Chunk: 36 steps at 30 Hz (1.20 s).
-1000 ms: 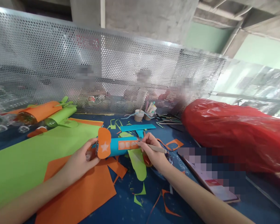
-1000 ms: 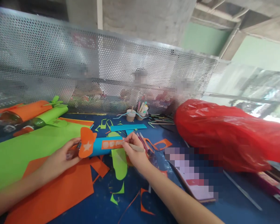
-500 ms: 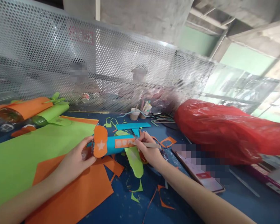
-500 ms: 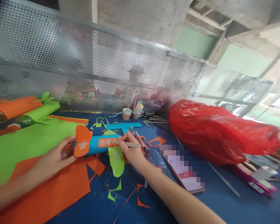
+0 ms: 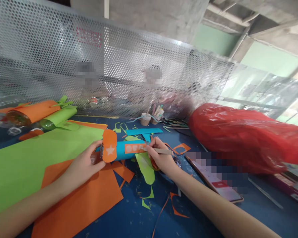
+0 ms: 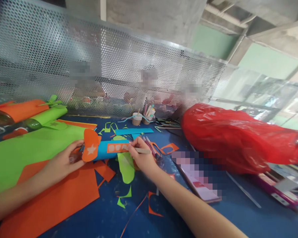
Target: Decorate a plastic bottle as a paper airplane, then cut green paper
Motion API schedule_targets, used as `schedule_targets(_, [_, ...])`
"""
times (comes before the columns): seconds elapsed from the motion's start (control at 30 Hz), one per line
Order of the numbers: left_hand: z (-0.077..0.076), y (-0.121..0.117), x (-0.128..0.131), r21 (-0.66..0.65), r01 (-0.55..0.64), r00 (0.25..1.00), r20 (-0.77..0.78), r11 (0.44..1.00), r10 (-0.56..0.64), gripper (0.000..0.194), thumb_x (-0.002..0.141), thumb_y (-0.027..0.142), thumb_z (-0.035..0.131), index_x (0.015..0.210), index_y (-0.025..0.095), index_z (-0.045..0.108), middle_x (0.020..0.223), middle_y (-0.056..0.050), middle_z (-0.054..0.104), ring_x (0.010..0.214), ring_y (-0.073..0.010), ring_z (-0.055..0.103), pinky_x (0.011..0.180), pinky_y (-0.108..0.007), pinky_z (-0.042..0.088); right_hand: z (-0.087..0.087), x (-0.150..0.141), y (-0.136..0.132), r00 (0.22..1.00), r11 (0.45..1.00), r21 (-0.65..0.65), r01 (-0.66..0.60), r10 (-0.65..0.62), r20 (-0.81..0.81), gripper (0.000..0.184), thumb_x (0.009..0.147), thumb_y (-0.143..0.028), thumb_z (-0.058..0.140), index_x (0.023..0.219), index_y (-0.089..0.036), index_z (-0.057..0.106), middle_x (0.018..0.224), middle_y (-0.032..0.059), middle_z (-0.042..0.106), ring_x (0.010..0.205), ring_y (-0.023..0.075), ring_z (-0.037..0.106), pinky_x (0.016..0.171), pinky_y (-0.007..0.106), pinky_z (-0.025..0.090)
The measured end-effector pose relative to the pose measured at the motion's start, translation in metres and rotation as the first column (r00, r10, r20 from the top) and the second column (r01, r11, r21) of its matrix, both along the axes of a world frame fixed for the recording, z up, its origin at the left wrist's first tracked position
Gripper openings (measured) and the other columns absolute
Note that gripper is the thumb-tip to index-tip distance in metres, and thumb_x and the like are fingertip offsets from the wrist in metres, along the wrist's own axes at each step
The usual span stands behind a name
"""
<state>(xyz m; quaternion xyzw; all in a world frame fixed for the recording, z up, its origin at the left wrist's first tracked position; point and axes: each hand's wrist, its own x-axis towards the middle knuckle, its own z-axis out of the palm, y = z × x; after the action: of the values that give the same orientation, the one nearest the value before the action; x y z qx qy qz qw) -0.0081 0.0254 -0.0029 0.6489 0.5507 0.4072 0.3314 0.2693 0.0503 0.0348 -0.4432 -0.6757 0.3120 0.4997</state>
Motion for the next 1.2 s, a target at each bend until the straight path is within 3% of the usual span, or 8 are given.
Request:
schedule_targets(0.27, [0.000, 0.000, 0.000, 0.089, -0.063, 0.997, -0.038, 0.994, 0.066, 0.064, 0.071, 0.044, 0.064, 0.130, 0.021, 0.053, 0.129, -0.012, 0.069, 0.103, -0.0321, 0.072, 0.089, -0.044, 0.058, -0.001, -0.001, 0.001, 0.999, 1.000, -0.011, -0.026, 0.026, -0.039, 0.026, 0.078, -0.037, 0.063, 0.067, -0.026, 0.042, 0.052, -0.0071, 0.046, 0.048, 0.0125, 0.037, 0.049, 0.027, 0.030])
schedule_targets(0.47, [0.004, -0.002, 0.002, 0.005, 0.003, 1.000, 0.013, 1.000, -0.004, 0.067, 0.072, 0.046, 0.062, 0.132, 0.021, 0.049, 0.117, -0.011, 0.074, 0.097, -0.0319, 0.075, 0.083, -0.043, 0.060, -0.001, 0.000, 0.002, 0.999, 1.000, 0.008, -0.019, 0.019, -0.038, 0.025, 0.079, -0.036, 0.062, 0.067, -0.026, 0.043, 0.053, -0.0065, 0.048, 0.049, 0.0135, 0.040, 0.052, 0.028, 0.033])
schedule_targets(0.8, [-0.003, 0.001, -0.004, -0.024, 0.000, 1.000, -0.004, 1.000, 0.000, 0.076, 0.072, 0.050, 0.063, 0.139, 0.019, 0.044, 0.124, -0.015, 0.071, 0.112, -0.0358, 0.069, 0.093, -0.048, 0.056, -0.003, 0.001, 0.003, 1.000, 0.999, 0.039, 0.003, -0.003, 0.011, 0.020, 0.078, -0.029, 0.060, 0.067, -0.025, 0.044, 0.055, -0.0070, 0.046, 0.051, 0.0134, 0.040, 0.053, 0.028, 0.032])
schedule_targets(1.2, [-0.005, 0.003, -0.006, -0.017, -0.034, 0.998, -0.054, 0.999, 0.033, 0.076, 0.069, 0.053, 0.063, 0.136, 0.020, 0.046, 0.134, -0.015, 0.065, 0.110, -0.0356, 0.070, 0.092, -0.048, 0.057, -0.015, 0.002, 0.011, 0.996, 1.000, 0.015, -0.016, 0.017, -0.090, 0.021, 0.078, -0.031, 0.060, 0.069, -0.025, 0.042, 0.054, -0.0078, 0.044, 0.049, 0.0121, 0.037, 0.050, 0.027, 0.028])
